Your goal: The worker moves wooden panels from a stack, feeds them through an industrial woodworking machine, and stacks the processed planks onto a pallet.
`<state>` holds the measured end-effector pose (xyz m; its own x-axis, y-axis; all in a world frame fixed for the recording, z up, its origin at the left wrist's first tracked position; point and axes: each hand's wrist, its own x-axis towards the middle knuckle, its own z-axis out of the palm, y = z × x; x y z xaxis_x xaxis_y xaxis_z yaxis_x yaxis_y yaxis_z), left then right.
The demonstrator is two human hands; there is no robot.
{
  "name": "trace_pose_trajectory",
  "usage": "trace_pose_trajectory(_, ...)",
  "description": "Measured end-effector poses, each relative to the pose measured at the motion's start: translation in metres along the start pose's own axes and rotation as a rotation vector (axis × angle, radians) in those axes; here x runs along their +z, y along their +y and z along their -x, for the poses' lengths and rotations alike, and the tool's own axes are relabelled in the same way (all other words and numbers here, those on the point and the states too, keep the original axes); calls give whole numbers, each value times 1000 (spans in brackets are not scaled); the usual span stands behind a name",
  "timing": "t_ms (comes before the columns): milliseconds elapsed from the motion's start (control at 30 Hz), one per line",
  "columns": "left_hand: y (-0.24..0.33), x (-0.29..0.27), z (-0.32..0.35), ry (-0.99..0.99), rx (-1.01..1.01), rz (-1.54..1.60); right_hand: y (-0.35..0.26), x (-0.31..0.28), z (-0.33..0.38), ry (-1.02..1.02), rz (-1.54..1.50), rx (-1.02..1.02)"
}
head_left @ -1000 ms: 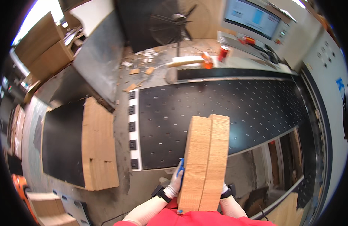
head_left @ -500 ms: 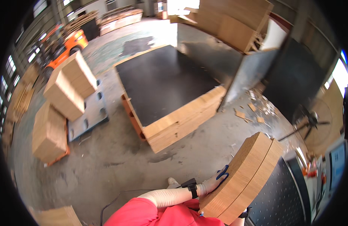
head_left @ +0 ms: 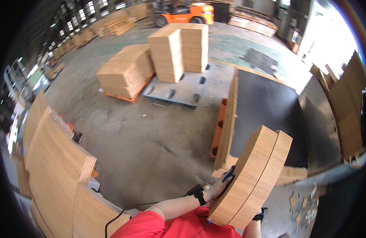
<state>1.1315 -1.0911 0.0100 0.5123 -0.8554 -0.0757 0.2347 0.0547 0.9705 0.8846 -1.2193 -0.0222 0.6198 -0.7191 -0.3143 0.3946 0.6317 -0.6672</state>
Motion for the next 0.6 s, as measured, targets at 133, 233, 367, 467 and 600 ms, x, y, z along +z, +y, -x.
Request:
trace_pose_trajectory(133,11,-94,-23,297,68,-50,32,87,-109,-211,58,186)
trace_pose_trajectory(233,12,-162,-25,455,107,11,69,158,-174,-352,108,329)
trace_pose_trajectory(367,21,-260,-23,647,170,123,152,260,-244,-508,155,502)
trace_pose_trajectory(467,78,-338,-9,704,131,84,227,340,-282,-584,174,606)
trace_pose_trajectory(600,63,-457,-7,912,212,250,334,450,-312,-686,191,760)
